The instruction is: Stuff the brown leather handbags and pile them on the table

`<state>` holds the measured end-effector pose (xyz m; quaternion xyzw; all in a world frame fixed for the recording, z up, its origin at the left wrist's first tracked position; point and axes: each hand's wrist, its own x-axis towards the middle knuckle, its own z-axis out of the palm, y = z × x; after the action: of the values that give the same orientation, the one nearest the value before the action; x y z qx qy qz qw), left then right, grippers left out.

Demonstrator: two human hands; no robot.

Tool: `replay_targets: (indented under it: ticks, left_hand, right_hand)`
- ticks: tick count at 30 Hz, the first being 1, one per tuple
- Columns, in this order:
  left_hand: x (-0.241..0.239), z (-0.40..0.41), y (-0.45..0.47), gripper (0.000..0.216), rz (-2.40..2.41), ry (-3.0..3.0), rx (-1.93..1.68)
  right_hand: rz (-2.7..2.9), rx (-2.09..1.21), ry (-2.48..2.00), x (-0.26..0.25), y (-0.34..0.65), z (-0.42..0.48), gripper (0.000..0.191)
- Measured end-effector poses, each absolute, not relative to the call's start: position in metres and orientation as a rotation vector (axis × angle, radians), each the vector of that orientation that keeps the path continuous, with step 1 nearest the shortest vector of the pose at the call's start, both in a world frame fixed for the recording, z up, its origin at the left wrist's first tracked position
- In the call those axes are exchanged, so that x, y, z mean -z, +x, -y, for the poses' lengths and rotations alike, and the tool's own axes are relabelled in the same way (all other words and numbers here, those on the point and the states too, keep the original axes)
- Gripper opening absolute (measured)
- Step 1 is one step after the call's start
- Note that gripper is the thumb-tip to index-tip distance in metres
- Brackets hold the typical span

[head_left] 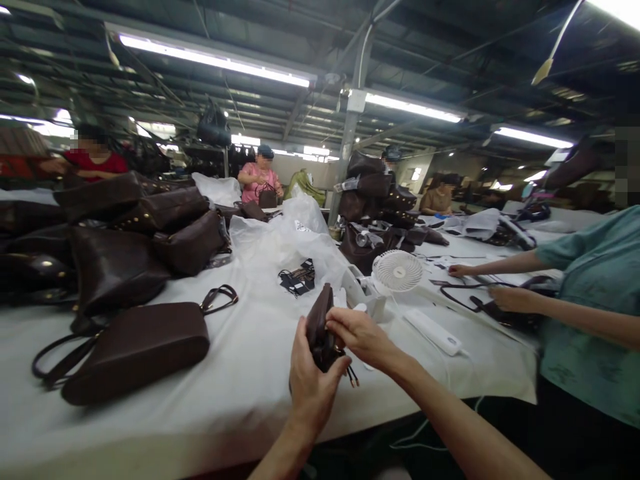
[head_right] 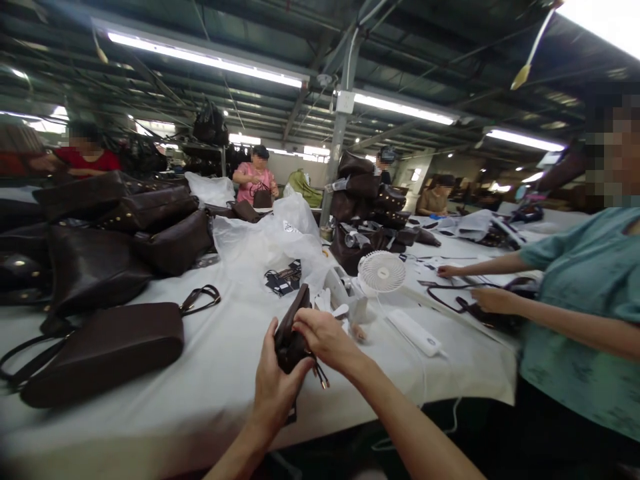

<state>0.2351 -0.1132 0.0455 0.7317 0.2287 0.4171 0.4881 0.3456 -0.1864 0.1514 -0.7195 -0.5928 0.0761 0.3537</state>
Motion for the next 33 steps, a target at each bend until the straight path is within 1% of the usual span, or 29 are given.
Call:
replay_targets:
  ticks: [4, 7, 9, 14, 20, 24, 26, 28, 29, 30, 32, 33]
  left_hand:
    - [-0.045, 0.121, 0.243, 0.053, -0.525, 1.743, -1.079]
    - [-0.050, 0.113, 0.242, 0.048, -0.446, 1.765, -1.042]
    - [-0.054, 0.106, 0.240, 0.045, -0.402, 1.757, -0.994]
    - [-0.063, 0.096, 0.234, 0.032, -0.293, 1.683, -0.967]
    - [-0.066, 0.096, 0.227, 0.022, -0.187, 1.628, -0.963]
    - [-0.068, 0.077, 0.225, 0.013, -0.230, 1.605, -0.923]
    - [-0.074, 0.061, 0.224, 0.017, -0.228, 1.621, -0.832]
    - [-0.082, 0.044, 0.222, 0.020, -0.212, 1.653, -0.738]
    - [-0.085, 0.035, 0.220, 0.021, -0.199, 1.673, -0.697]
    - [-0.087, 0.026, 0.217, 0.024, -0.184, 1.689, -0.660]
    - [-0.089, 0.010, 0.211, 0.032, -0.172, 1.695, -0.595]
    - [-0.089, 0.004, 0.208, 0.035, -0.179, 1.686, -0.568]
  right_hand:
    - [1.501, -0.640, -1.780, -0.163, 0.363, 0.184, 0.026]
    - [1.518, -0.837, -1.739, -0.169, 0.371, 0.180, 0.026]
    - [1.546, -0.892, -1.729, -0.171, 0.367, 0.176, 0.025]
    - [1.649, -0.827, -1.684, -0.168, 0.349, 0.170, 0.024]
    - [1.709, -0.812, -1.716, -0.169, 0.336, 0.171, 0.020]
    - [1.745, -0.522, -1.880, -0.172, 0.325, 0.154, 0.019]
    - [1.741, -0.424, -1.962, -0.180, 0.323, 0.147, 0.021]
    - [1.741, -0.373, -1.970, -0.189, 0.327, 0.147, 0.013]
    - [1.730, -0.353, -1.947, -0.193, 0.332, 0.150, 0.012]
    - [1.714, -0.328, -1.915, -0.195, 0.338, 0.154, 0.025]
    - [1.684, -0.281, -1.882, -0.189, 0.355, 0.167, 0.059]
    - [1.684, -0.242, -1.901, -0.182, 0.365, 0.174, 0.072]
